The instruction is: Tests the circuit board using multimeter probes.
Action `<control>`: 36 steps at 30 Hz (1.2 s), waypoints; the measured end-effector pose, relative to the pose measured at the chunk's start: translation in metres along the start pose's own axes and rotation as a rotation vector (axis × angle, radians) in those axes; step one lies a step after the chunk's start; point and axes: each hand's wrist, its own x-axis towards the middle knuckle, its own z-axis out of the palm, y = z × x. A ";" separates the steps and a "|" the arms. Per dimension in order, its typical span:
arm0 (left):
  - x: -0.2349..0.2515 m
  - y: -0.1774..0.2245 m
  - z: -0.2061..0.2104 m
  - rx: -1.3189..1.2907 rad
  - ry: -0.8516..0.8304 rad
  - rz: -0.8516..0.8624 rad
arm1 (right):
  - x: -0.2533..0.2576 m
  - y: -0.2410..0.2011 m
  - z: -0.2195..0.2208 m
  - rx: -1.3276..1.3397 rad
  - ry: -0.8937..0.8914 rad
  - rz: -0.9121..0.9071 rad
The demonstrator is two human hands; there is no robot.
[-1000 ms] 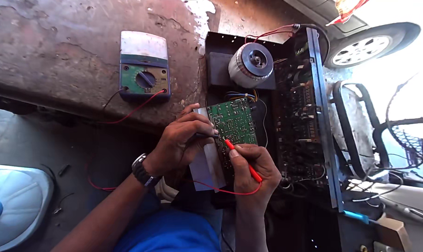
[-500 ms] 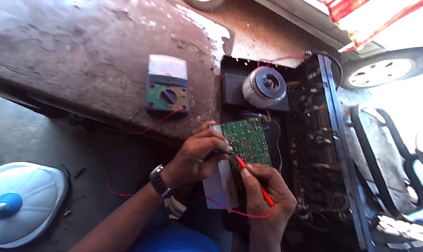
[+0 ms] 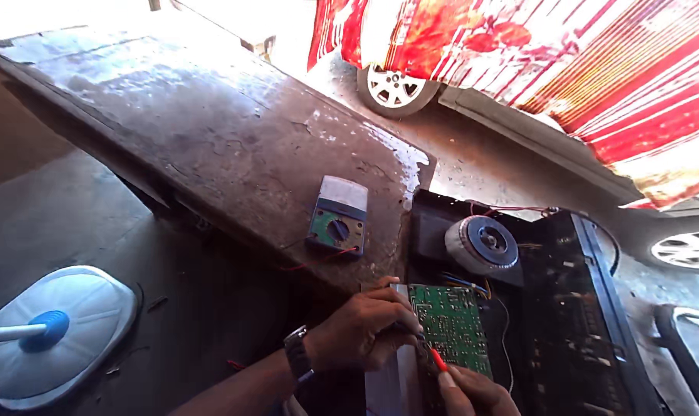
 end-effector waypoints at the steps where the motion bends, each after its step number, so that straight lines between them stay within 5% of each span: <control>1: 0.000 0.000 0.000 -0.002 0.002 0.002 | -0.001 0.000 0.000 0.005 0.006 -0.002; 36: 0.000 0.000 0.001 0.007 0.017 0.000 | -0.003 -0.001 -0.001 -0.034 -0.012 -0.017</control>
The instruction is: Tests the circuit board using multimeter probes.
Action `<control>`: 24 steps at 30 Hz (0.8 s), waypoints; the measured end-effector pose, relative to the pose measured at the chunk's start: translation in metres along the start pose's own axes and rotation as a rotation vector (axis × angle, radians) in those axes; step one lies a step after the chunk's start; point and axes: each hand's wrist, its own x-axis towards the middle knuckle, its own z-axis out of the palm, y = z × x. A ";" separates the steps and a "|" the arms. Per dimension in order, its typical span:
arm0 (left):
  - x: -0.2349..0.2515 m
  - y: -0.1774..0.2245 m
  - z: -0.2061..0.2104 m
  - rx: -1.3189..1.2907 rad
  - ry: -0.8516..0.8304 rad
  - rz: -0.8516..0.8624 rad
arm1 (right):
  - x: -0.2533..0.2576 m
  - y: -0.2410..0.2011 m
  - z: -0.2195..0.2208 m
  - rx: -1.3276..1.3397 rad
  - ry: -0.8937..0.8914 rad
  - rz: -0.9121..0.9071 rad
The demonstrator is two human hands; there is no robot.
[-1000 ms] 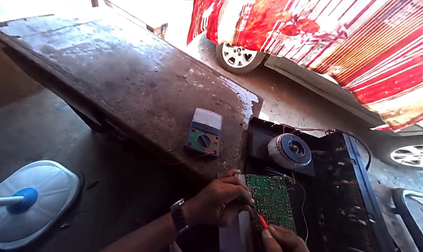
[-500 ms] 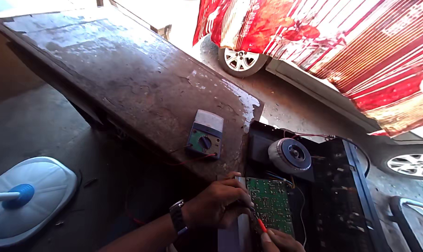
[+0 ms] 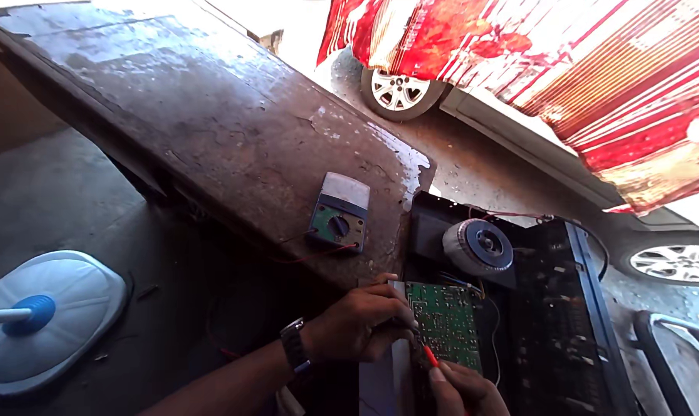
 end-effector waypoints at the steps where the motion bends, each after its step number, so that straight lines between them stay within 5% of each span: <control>1: 0.000 0.001 -0.001 0.004 -0.002 -0.008 | -0.001 -0.002 -0.001 -0.024 -0.011 0.009; 15: 0.013 0.046 -0.025 0.146 -0.117 -0.081 | -0.010 -0.016 -0.006 0.110 0.133 -0.036; 20: 0.000 0.098 -0.026 0.392 -0.448 0.011 | -0.035 -0.048 -0.004 0.136 -0.050 -0.092; 24: -0.020 0.118 -0.034 0.323 -0.539 -0.067 | -0.058 -0.059 -0.012 0.230 -0.245 -0.115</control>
